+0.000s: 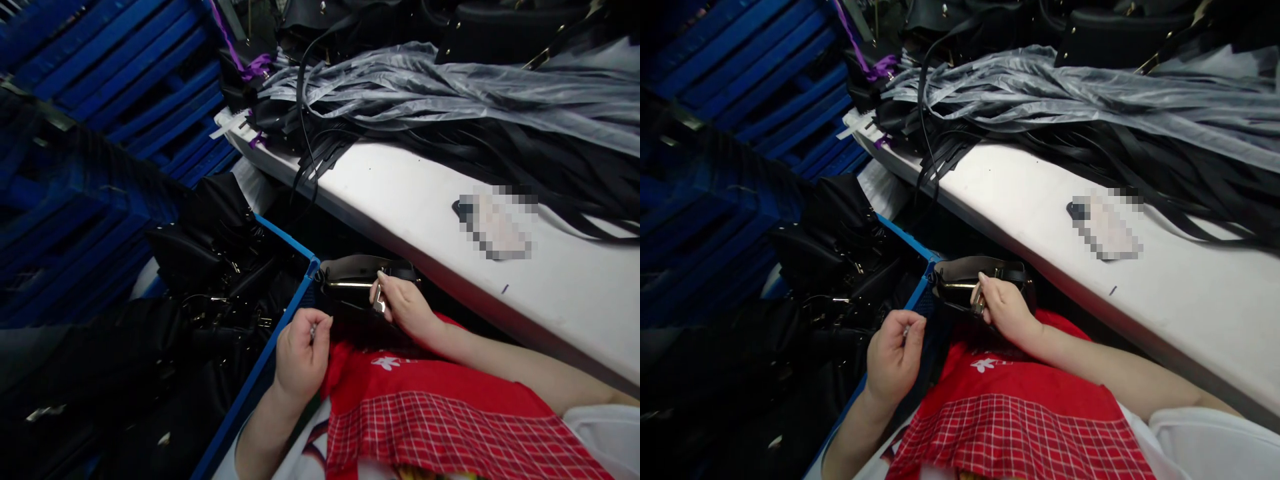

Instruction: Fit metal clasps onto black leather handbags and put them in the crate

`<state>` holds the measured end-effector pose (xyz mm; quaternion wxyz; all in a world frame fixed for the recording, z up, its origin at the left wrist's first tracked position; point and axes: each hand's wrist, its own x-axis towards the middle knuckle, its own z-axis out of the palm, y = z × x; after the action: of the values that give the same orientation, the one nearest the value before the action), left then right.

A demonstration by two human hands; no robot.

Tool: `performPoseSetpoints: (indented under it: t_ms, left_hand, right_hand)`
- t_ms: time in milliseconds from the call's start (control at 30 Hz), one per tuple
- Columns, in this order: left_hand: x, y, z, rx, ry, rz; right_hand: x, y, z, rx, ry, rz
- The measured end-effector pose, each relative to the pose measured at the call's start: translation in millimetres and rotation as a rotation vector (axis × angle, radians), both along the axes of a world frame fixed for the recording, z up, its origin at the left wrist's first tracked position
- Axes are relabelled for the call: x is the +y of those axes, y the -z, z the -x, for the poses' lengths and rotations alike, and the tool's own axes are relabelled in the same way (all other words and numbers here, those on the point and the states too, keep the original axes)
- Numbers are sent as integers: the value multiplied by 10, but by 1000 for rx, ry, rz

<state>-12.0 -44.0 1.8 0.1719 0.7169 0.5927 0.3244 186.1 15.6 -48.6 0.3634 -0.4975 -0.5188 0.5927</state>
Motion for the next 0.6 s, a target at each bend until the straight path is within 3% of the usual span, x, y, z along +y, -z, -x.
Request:
performPoseSetpoints:
  t_ms: [133, 600]
  left_hand:
    - [28, 13, 27, 26, 69, 65]
    - [227, 131, -395, 72, 213, 98]
  right_hand:
    - [-11, -14, 17, 25, 4, 3]
    - [-26, -18, -28, 32, -9, 10]
